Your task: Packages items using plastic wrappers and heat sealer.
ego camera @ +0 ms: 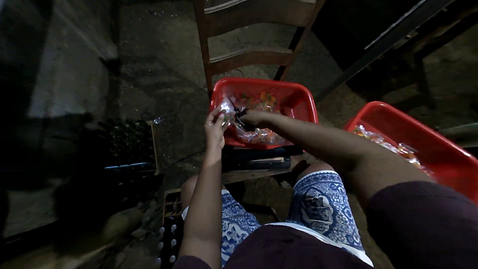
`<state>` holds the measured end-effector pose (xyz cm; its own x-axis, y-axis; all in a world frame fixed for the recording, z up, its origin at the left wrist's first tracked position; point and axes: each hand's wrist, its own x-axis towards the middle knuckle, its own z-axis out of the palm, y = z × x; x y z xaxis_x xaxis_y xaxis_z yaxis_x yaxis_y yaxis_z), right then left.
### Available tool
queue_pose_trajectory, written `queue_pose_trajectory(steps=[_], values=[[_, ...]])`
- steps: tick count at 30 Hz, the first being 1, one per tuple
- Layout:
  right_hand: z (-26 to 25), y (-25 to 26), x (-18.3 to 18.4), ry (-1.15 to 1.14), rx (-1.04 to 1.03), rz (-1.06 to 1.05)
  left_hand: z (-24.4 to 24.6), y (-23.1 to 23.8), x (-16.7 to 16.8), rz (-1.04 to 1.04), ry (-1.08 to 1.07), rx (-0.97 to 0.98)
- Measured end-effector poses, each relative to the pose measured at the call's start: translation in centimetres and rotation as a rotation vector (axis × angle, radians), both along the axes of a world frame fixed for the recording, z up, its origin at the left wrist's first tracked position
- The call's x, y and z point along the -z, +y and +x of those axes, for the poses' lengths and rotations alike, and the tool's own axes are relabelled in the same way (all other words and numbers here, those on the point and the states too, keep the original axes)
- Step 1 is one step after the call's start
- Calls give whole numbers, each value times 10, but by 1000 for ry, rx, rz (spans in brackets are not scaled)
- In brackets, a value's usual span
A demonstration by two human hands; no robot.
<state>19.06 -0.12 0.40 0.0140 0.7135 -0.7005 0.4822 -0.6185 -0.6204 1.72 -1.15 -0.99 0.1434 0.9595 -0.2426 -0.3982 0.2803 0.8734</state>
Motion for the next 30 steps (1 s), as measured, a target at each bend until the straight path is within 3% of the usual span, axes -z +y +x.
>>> queue_pose_trajectory(steps=[4,8,11,13,16,19,23,25,28,30], values=[[-32,16,25,-207,-133,5,-2,0,0,0,-27,-11],[-38,34,80,-358,-543,180,-5,2,-1,-5,-91,-38],[-48,37,33,-451,-747,147,-9,-2,-8,-26,-167,19],[-42,23,-21,-418,-641,211,-15,-9,-15,-53,-236,116],[-16,-15,-70,-20,-324,470,-25,-22,-31,-106,-348,280],[0,-65,-96,307,-244,633,-25,-43,-49,-158,-500,412],[-2,-131,-99,379,-128,910,-19,-89,-72,-266,-480,482],[-6,-160,-98,400,-28,947,-18,-116,-80,-306,-433,482],[-12,-202,-100,388,148,887,-23,-153,-84,-114,-280,499],[-14,-224,-95,372,236,888,-25,-176,-84,93,-120,412]])
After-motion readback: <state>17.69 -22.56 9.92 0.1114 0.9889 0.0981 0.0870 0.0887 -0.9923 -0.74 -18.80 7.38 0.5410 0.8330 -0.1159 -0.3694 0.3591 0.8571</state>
